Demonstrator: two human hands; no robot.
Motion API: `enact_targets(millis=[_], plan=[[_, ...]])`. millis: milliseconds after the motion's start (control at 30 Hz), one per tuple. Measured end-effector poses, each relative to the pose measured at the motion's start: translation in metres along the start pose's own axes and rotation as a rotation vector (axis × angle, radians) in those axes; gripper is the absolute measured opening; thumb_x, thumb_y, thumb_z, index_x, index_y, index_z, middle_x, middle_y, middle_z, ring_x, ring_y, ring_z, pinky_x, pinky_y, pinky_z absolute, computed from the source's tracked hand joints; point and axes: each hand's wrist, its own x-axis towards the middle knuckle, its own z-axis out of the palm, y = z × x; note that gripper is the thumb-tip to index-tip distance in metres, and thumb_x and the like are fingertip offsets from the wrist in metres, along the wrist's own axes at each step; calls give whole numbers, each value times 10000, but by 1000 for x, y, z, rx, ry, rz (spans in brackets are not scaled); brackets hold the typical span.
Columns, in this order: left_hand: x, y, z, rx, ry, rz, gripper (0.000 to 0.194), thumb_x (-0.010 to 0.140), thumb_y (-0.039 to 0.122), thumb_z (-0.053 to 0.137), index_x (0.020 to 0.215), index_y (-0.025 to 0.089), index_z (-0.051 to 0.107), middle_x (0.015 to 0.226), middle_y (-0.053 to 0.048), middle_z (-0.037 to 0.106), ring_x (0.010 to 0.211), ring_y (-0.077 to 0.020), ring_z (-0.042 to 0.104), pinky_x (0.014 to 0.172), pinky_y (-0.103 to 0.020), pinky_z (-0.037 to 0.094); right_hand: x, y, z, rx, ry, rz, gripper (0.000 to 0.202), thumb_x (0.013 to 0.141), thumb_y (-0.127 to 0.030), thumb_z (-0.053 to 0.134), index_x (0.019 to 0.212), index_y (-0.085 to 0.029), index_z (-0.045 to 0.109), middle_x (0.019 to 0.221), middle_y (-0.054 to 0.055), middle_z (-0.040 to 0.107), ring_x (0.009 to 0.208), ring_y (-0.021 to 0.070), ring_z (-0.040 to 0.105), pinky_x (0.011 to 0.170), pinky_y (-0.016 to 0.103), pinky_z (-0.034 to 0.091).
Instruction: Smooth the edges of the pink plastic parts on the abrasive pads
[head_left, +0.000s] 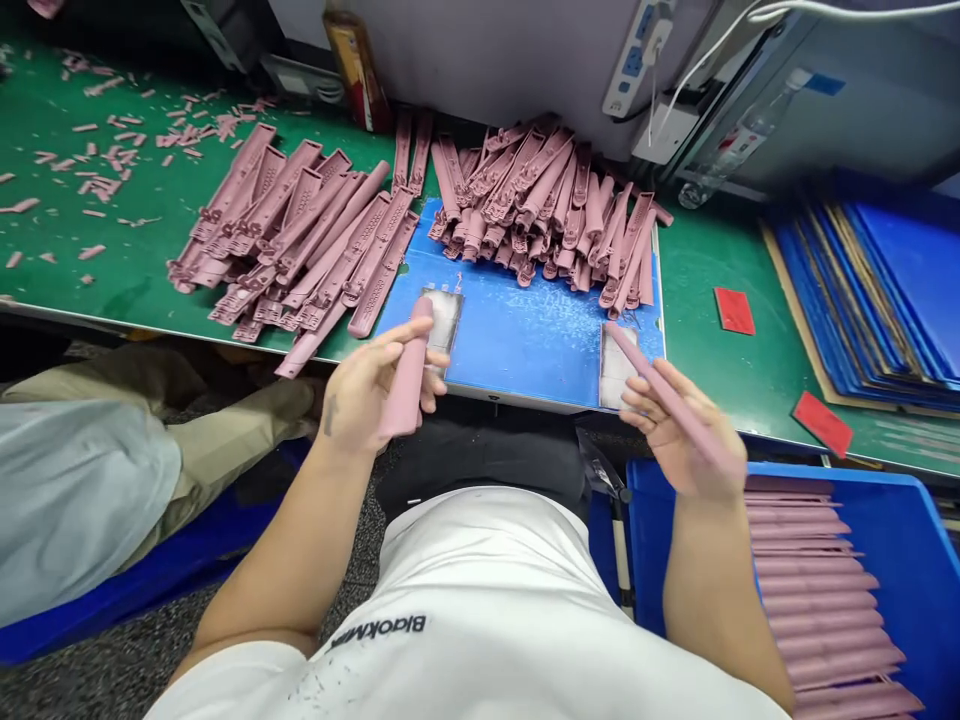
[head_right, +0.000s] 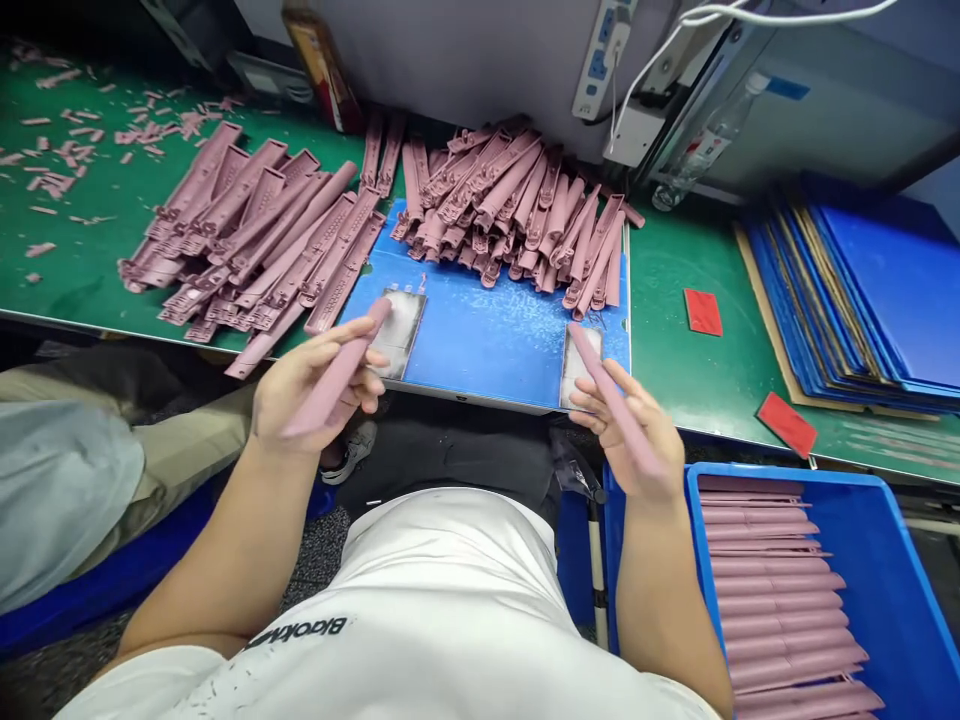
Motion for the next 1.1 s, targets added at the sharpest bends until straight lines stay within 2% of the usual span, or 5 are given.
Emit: enact_targets(millis=[200, 333, 600, 767, 1100], plan=[[37, 32, -5, 253, 15, 66, 566, 793, 505, 1098, 1170, 160, 857, 802, -70, 803, 562, -220, 750, 463, -258, 561, 32, -25, 19, -466, 263, -346, 512, 913, -701, 1017, 1133, -252, 908, 825, 32, 841, 634, 224, 760, 647, 381, 688], [82, 31, -11, 601, 188, 421, 394, 899, 483, 1058, 797, 205, 798, 601, 10, 585, 519, -159, 599, 476, -248, 456, 90, -21, 32, -727, 299, -625, 637, 956, -876, 890, 858, -252, 807, 810, 55, 754, 762, 238, 726, 839, 441, 688], [137, -3, 26, 53, -20, 455, 685, 989, 502, 845, 618, 272, 316, 562, 72, 222, 460, -99, 192, 458, -279, 191, 149, 9, 35, 40, 226, -483, 742, 1071, -791, 734, 682, -327, 304, 567, -105, 97, 477, 107, 63, 471, 318, 159], [153, 3, 27, -130, 302, 494, 589, 1158, 219, 452, 613, 286, 239, 548, 89, 82, 464, -116, -11, 426, -281, 28, 150, 10, 28, 43, 404, -454, 747, 1115, -787, 696, 710, -341, 254, 617, -95, 91, 517, 119, 73, 486, 339, 160], [171, -8, 35, -119, 335, 663, 500, 1036, 97, 470, 635, 304, 255, 588, 96, 84, 453, -97, 8, 414, -229, 65, 171, 6, 20, 55, 522, -365, 707, 1189, -684, 643, 771, -326, 198, 624, -109, 68, 512, 120, 63, 426, 336, 129]])
